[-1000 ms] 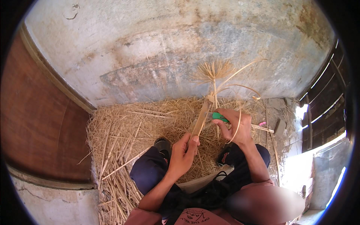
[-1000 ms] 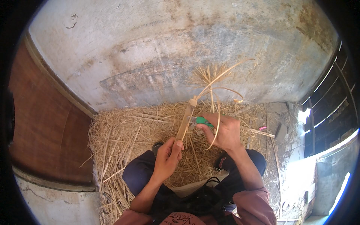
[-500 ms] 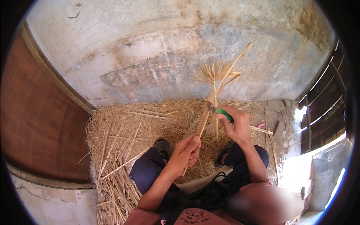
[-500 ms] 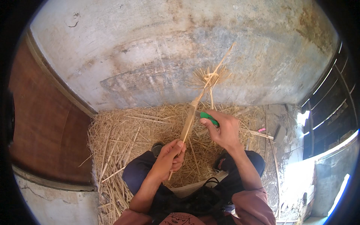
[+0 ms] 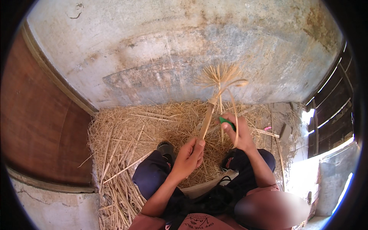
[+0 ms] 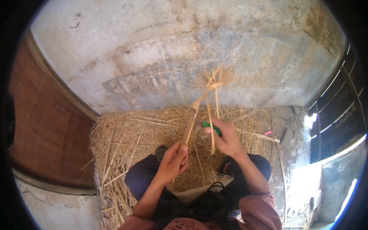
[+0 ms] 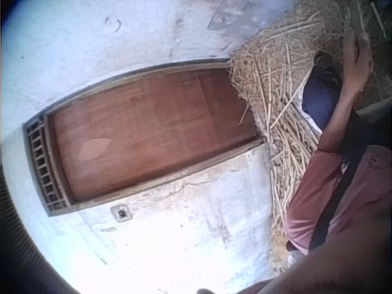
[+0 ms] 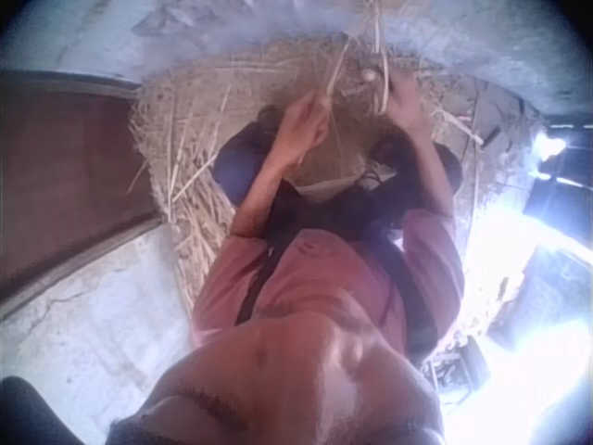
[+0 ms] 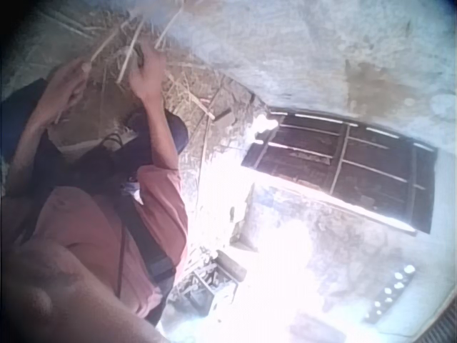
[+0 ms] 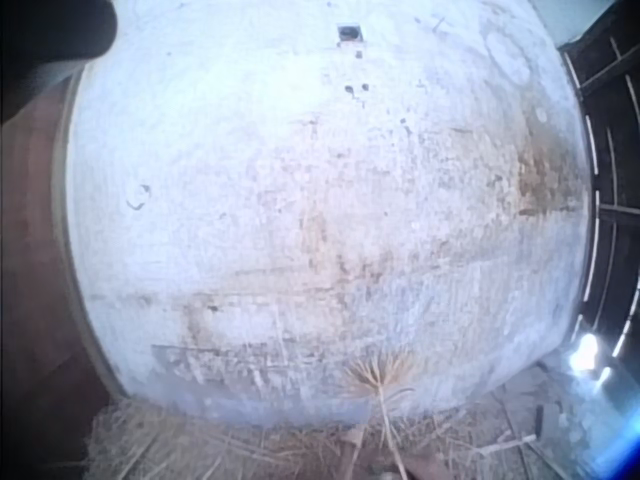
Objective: The person uses a small green blade to strip and trim fibers from a piece of bamboo while holding it over a pile of dry straw.
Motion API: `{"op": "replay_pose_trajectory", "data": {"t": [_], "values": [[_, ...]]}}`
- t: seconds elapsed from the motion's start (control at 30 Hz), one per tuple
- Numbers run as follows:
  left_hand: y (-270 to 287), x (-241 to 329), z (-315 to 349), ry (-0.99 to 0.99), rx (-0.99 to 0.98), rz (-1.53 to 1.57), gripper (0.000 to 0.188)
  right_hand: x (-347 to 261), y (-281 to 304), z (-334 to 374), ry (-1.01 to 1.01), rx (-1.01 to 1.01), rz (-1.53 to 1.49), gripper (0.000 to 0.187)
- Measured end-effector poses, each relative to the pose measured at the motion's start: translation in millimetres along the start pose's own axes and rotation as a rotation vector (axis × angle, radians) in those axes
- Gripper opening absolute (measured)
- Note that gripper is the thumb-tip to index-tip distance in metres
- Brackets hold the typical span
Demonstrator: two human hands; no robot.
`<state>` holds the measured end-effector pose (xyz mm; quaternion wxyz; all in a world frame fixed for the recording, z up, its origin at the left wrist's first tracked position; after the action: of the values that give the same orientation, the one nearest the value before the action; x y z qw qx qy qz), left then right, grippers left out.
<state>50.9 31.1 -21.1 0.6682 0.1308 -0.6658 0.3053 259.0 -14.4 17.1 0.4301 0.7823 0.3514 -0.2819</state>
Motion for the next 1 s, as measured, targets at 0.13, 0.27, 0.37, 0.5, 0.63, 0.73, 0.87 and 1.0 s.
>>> {"op": "replay_pose_trajectory", "data": {"t": [0.13,0.27,0.37,0.5,0.63,0.73,0.87,1.0], "values": [[5.2,5.5,-0.2,-0.006,0.04,-0.082,0.036,-21.5,-9.5,4.6,0.165,0.02,0.206,0.028],[6.8,3.9,-0.8,-0.074,0.059,-0.111,0.038,-32.6,-20.6,4.1,0.213,0.0,0.266,0.028],[9.8,-0.7,-1.3,-0.136,0.079,-0.19,0.04,-32.3,-25.6,6.8,0.223,-0.002,0.294,0.028],[10.4,9.3,1.3,-0.28,0.182,-0.489,0.038,-40.0,-27.7,8.1,0.256,0.013,0.359,0.029],[10.5,21.1,5.2,-0.222,0.251,-0.658,0.033,-47.7,-27.8,7.9,0.261,0.036,0.448,0.029],[11.4,21.1,4.2,-0.155,0.259,-0.688,0.031,-48.5,-26.2,8.5,0.239,0.045,0.503,0.027],[11.7,20.9,4.2,-0.166,0.267,-0.718,0.031,-50.9,-24.6,6.8,0.22,0.062,0.499,0.025],[5.9,16.4,3.4,-0.201,0.275,-0.734,0.033,-35.6,-8.5,6.1,0.189,0.145,0.528,0.025]]}}
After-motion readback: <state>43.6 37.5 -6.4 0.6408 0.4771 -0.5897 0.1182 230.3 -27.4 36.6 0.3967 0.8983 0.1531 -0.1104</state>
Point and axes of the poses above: each hand's wrist, its own z-axis away from the middle knuckle, its own y-axis out of the back of the hand, x = y × z, the point moved 6 cm from there along -z, towards the middle knuckle, and after that the axes turned 3 degrees about -x, right-handed, at the moved point
